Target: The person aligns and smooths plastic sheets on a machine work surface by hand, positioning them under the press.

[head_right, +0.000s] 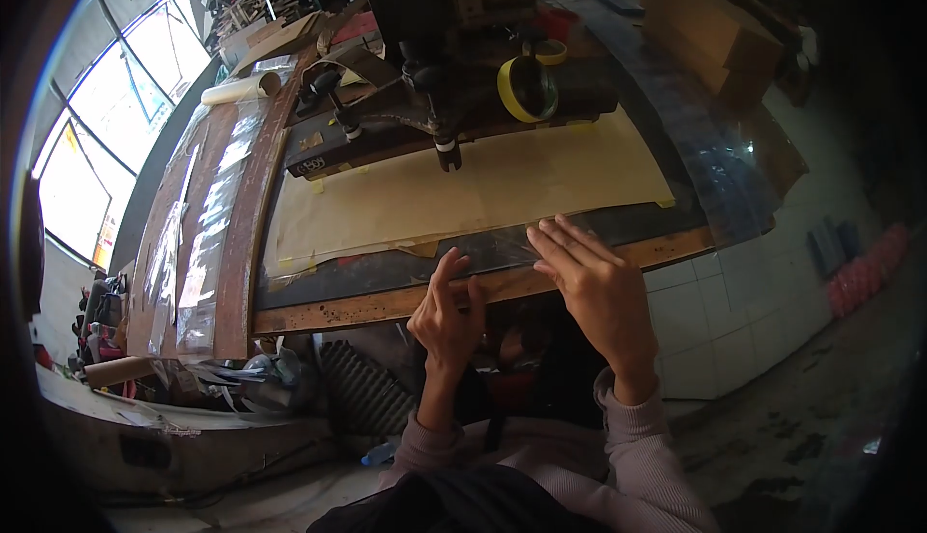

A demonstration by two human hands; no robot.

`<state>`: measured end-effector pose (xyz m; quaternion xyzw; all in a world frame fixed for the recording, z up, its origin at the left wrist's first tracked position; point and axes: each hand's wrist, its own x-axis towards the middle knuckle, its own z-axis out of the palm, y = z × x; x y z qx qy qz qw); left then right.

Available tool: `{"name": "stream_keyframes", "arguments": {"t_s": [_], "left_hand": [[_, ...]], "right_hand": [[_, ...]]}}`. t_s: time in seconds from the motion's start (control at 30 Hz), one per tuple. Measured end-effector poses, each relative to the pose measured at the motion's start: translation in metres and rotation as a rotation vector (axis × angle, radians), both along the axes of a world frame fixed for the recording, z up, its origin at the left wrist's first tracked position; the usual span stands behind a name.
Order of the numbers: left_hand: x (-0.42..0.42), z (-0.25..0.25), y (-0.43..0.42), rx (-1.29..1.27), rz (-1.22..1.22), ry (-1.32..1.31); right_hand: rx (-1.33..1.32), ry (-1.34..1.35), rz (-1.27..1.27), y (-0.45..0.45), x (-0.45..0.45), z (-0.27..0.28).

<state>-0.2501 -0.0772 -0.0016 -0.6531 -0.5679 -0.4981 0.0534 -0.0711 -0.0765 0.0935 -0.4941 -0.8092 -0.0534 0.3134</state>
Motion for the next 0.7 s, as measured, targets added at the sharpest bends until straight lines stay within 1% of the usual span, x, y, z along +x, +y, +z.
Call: {"name": "stream_keyframes", "arguments": {"t_s": [0.1, 0.2, 0.23, 0.33, 0.4, 0.43, 0.5, 0.53, 0.6, 0.67, 0.7], "left_hand": [[0.0, 0.0, 0.001, 0.0, 0.017, 0.02], [0.001, -0.003, 0.004, 0.015, 0.03, 0.057], [0.003, -0.004, 0.001, 0.014, 0.035, 0.054], [0.006, 0.006, 0.004, 0.047, 0.028, 0.056], [0.008, 0.025, 0.002, 0.068, 0.004, 0.084], [0.008, 0.036, -0.004, -0.039, -0.005, 0.092], [0.004, 0.022, -0.004, -0.021, -0.101, 0.218], [0.003, 0.018, -0.002, -0.009, -0.152, 0.279], [0.003, 0.014, -0.002, 0.029, -0.143, 0.278], [-0.001, 0.006, -0.003, 0.077, -0.176, 0.282], [0.0, 0.008, -0.003, 0.105, -0.168, 0.297]], "right_hand": [[0.005, 0.034, -0.011, 0.001, 0.003, 0.0], [0.019, 0.135, -0.013, -0.01, 0.016, 0.022], [0.035, 0.083, -0.006, -0.013, 0.02, 0.027], [-0.127, 0.029, 0.049, -0.034, 0.018, 0.029], [-0.225, -0.037, 0.104, -0.048, 0.018, 0.021], [-0.261, -0.05, 0.121, -0.054, 0.016, 0.02], [-0.333, -0.074, 0.207, -0.057, 0.017, 0.017], [-0.345, -0.08, 0.237, -0.053, 0.019, 0.018], [-0.366, -0.091, 0.297, -0.034, 0.023, 0.024], [-0.262, 0.029, 0.213, 0.004, 0.02, 0.016], [-0.292, 0.048, 0.131, 0.025, 0.014, 0.013]]}}
